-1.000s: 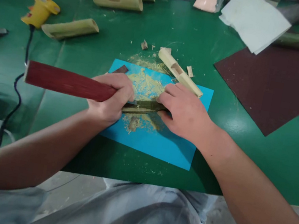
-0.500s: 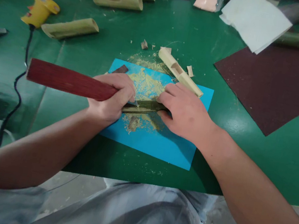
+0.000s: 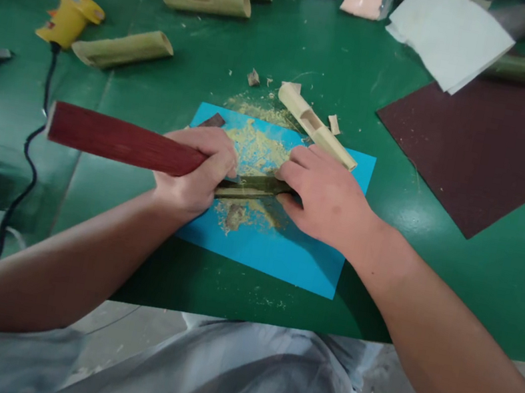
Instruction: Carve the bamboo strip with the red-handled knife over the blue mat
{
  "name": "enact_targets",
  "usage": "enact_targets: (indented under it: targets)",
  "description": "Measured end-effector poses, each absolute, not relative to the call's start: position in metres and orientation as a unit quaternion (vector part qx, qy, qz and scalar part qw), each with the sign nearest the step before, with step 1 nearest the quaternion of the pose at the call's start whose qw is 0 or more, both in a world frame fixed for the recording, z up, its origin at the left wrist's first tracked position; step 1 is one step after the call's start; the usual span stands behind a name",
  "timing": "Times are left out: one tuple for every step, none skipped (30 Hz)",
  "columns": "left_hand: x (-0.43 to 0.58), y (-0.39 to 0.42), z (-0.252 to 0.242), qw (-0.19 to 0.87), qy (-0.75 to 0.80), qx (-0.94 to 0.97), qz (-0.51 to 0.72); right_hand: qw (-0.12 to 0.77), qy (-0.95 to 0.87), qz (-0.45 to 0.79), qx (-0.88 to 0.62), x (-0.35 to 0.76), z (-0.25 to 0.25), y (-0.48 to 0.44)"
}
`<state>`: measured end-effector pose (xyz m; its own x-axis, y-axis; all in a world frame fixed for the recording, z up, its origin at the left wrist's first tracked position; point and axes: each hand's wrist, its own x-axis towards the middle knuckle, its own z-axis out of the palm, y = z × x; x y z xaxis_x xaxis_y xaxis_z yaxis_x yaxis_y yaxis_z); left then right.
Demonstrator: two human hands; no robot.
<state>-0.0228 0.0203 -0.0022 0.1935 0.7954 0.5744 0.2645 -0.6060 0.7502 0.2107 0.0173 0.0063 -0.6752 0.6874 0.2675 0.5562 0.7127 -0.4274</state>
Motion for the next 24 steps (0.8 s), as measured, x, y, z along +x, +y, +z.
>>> enact_targets:
  targets:
    - [-0.0227, 0.0205, -0.0018, 0.248, 0.357, 0.738, 0.516, 0.208, -0.902, 0.157, -0.345, 0.2106, 0.0062, 0.0173]
    - [-0.0225, 0.0207, -0.0014, 0.242, 0.347, 0.749, 0.51, 0.208, -0.902, 0.156, -0.344, 0.2106, 0.0062, 0.0173]
    - [-0.0224, 0.0209, -0.0011, 0.24, 0.336, 0.758, 0.504, 0.208, -0.902, 0.156, -0.344, 0.2105, 0.0063, 0.0173]
    - [-0.0222, 0.021, -0.0009, 0.242, 0.331, 0.757, 0.509, 0.207, -0.902, 0.157, -0.345, 0.2104, 0.0064, 0.0173]
    - [-0.0221, 0.0211, -0.0009, 0.246, 0.328, 0.753, 0.515, 0.206, -0.902, 0.157, -0.346, 0.2103, 0.0066, 0.0173]
    - [-0.0219, 0.0211, -0.0009, 0.251, 0.327, 0.747, 0.521, 0.205, -0.901, 0.158, -0.347, 0.2102, 0.0069, 0.0173]
    - [-0.0218, 0.021, -0.0009, 0.252, 0.331, 0.744, 0.522, 0.202, -0.901, 0.158, -0.349, 0.2101, 0.0072, 0.0173]
    - [-0.0217, 0.0209, -0.0008, 0.251, 0.337, 0.744, 0.52, 0.199, -0.902, 0.157, -0.35, 0.21, 0.0075, 0.0173]
    - [-0.0216, 0.0208, -0.0006, 0.246, 0.341, 0.746, 0.517, 0.197, -0.902, 0.157, -0.35, 0.2099, 0.0077, 0.0173]
    - [-0.0215, 0.0208, -0.0004, 0.24, 0.342, 0.749, 0.513, 0.196, -0.903, 0.156, -0.349, 0.2099, 0.0079, 0.0173]
    - [-0.0215, 0.0208, -0.0002, 0.239, 0.34, 0.753, 0.51, 0.197, -0.903, 0.157, -0.349, 0.2098, 0.008, 0.0173]
    - [-0.0215, 0.0209, -0.0001, 0.242, 0.335, 0.754, 0.511, 0.198, -0.902, 0.158, -0.349, 0.2098, 0.008, 0.0173]
    - [-0.0215, 0.0209, 0.0, 0.247, 0.33, 0.753, 0.513, 0.199, -0.902, 0.161, -0.349, 0.2098, 0.008, 0.0173]
    - [-0.0216, 0.021, 0.0, 0.253, 0.329, 0.75, 0.515, 0.2, -0.901, 0.163, -0.349, 0.2098, 0.008, 0.0173]
    - [-0.0218, 0.0209, -0.0001, 0.256, 0.332, 0.749, 0.514, 0.2, -0.9, 0.165, -0.349, 0.2099, 0.0079, 0.0173]
    - [-0.0219, 0.0208, -0.0002, 0.255, 0.337, 0.748, 0.511, 0.2, -0.9, 0.167, -0.35, 0.21, 0.0079, 0.0173]
    - [-0.0221, 0.0207, -0.0004, 0.251, 0.341, 0.75, 0.508, 0.2, -0.9, 0.169, -0.349, 0.21, 0.008, 0.0173]
    - [-0.0223, 0.0205, -0.0004, 0.246, 0.344, 0.753, 0.504, 0.201, -0.899, 0.171, -0.349, 0.2101, 0.0081, 0.0173]
    - [-0.0226, 0.0203, -0.0004, 0.244, 0.344, 0.754, 0.504, 0.201, -0.899, 0.173, -0.349, 0.2102, 0.0082, 0.0172]
    - [-0.0228, 0.0201, -0.0004, 0.244, 0.342, 0.754, 0.505, 0.201, -0.898, 0.175, -0.349, 0.2102, 0.0085, 0.0171]
    - [-0.0231, 0.02, -0.0002, 0.246, 0.34, 0.752, 0.508, 0.201, -0.898, 0.176, -0.35, 0.2102, 0.0087, 0.017]
    - [-0.0233, 0.0199, 0.0001, 0.247, 0.34, 0.751, 0.51, 0.201, -0.897, 0.176, -0.351, 0.2101, 0.0089, 0.0169]
    - [-0.0234, 0.0198, 0.0004, 0.247, 0.343, 0.75, 0.509, 0.2, -0.897, 0.176, -0.352, 0.2101, 0.009, 0.0168]
    - [-0.0234, 0.0198, 0.0007, 0.244, 0.347, 0.75, 0.508, 0.2, -0.898, 0.175, -0.351, 0.21, 0.0089, 0.0168]
